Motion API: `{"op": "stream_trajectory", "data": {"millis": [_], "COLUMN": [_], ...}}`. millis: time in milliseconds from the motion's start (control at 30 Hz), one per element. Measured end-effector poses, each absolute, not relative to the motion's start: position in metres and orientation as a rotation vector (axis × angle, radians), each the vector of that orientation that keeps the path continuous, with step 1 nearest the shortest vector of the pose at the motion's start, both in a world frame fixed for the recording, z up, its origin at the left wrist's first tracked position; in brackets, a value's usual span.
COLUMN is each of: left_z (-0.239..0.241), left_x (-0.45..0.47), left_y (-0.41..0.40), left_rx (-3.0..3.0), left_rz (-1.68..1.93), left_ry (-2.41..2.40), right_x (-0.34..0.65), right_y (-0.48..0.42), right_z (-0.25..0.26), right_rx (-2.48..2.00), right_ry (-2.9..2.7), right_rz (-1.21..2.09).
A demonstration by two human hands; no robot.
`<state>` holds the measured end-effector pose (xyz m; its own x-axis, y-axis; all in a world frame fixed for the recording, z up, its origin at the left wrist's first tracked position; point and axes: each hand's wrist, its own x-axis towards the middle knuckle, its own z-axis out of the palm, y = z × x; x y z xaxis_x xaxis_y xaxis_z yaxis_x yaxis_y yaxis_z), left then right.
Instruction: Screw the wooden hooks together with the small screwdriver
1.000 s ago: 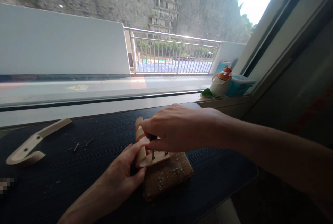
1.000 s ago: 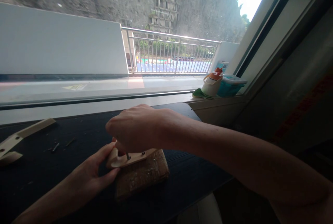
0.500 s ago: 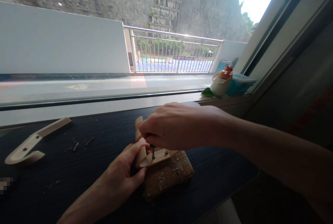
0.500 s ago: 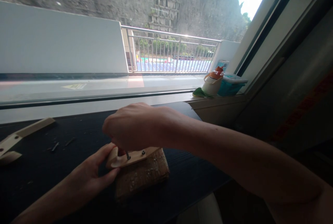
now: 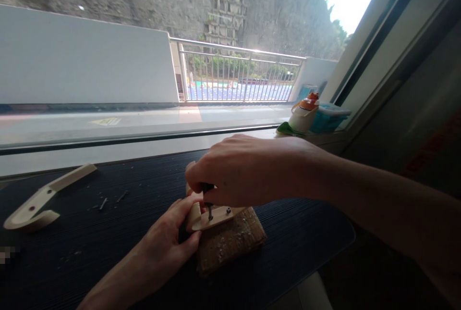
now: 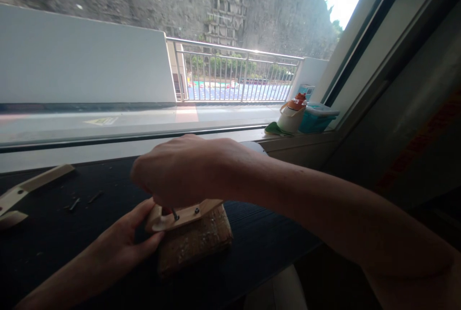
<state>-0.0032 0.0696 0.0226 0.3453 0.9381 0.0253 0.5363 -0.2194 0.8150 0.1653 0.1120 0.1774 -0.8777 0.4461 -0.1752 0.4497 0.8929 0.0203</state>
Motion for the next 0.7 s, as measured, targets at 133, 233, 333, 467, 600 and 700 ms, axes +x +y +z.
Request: {"op": "stream_trajectory", "data": {"millis": [133,233,333,467,600,700], "left_z": [0.024,0.024,0.022,0.016,0.007,0.000], "left_x": [-0.003,-0.004,-0.005,-0.006,-0.005,-0.003], "left_y": [0.069,0.070,0.069,0.065,0.064,0.068], "left_rx": [1.868,1.876,1.883,1.859,1.854,1.853], "left_rz": [0.690,0.692,0.668,0.679,0.744,0.738], "left_ry": [1.292,1.295,1.319,1.330,1.405,1.462], "right_x": [0.161,0.160,0.160,0.162,0.164,0.168], "right_y": [0.109,0.109,0.112,0.113,0.110,0.110], "right_z": [0.175,0.172,0.163,0.143,0.128,0.124], "right_rx": [0.646,0.743,0.847,0.959,1.003,0.969], "right_ry": [2.851,2.827,2.868,3.034,3.178,3.197], "right_rz": [0.006,-0.069,-0.137,-0.117,-0.202,-0.272]}}
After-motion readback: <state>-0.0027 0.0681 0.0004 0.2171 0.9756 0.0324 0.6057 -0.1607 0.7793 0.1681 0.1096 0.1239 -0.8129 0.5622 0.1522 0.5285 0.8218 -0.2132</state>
